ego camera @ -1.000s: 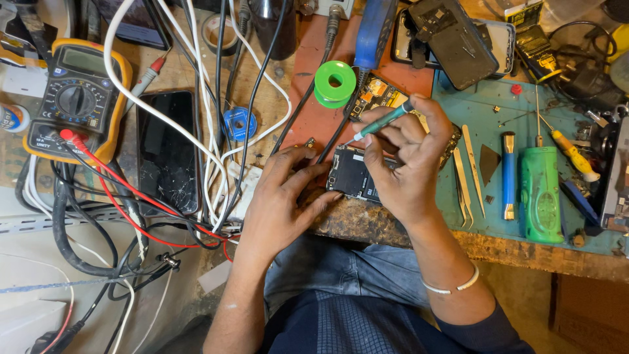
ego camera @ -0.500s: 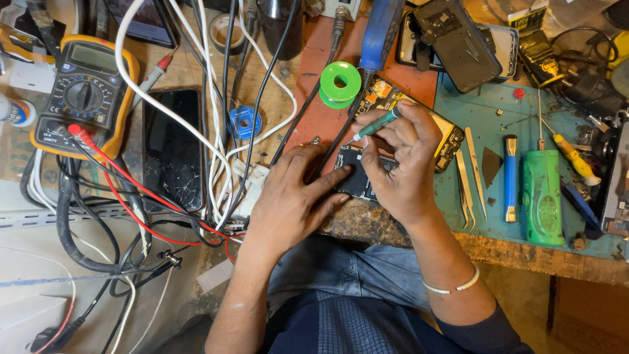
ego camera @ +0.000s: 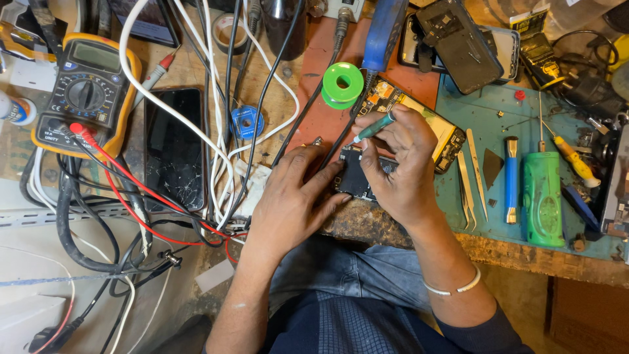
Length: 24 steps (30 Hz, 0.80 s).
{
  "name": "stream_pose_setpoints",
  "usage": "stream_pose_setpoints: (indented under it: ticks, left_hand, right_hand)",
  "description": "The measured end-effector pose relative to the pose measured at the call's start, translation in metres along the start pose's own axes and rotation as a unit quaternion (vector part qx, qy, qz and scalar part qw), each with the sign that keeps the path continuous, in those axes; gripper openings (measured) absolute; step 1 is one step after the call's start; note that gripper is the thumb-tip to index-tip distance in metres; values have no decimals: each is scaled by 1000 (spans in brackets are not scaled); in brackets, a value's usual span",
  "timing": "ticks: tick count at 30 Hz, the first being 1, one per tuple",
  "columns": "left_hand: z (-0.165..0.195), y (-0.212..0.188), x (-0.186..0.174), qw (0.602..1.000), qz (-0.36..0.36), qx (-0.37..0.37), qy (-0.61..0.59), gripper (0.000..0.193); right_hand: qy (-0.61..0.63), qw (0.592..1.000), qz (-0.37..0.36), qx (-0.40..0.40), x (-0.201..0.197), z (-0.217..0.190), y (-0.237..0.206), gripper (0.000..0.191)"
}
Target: The person uses tweezers and a spudger to manipulate a small circuit board and a USB cable, then uses a screwdriver to remove screws from a disassembled smartphone. The person continues to pry and adjust internal components with a spudger and screwdriver.
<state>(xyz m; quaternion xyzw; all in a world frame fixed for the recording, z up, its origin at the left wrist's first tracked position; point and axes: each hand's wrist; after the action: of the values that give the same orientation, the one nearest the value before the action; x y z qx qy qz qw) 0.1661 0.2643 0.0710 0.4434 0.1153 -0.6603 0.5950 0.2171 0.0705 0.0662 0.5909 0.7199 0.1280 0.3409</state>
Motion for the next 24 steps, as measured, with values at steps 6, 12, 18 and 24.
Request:
stream_pose_setpoints:
  ticks: [6, 12, 18, 24]
  left_hand:
    - [0, -1, 0, 1000, -6, -4, 7, 54]
    - [-1, 1, -1, 1000, 0, -6, -19, 54]
    - [-1, 15, 7, 997, 48, -22, -47, 37]
    - [-10, 38, 27, 996, 70, -26, -51, 31]
  right_hand:
    - [-136, 990, 26, -11, -1, -6, 9, 57]
    - [28, 999, 29, 18, 5, 1, 4, 49]
    - [44, 998, 35, 36, 12, 2, 2, 47]
    - [-115, 990, 36, -70, 11, -5, 7, 64]
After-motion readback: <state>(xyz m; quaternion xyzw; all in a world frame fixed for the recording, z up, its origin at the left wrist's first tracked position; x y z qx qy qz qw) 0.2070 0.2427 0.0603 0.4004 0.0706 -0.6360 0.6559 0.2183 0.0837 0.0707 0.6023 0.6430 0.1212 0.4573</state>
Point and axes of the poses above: each hand's wrist, its own y-axis towards the middle knuckle, its own x-axis out of the palm, z = x × y
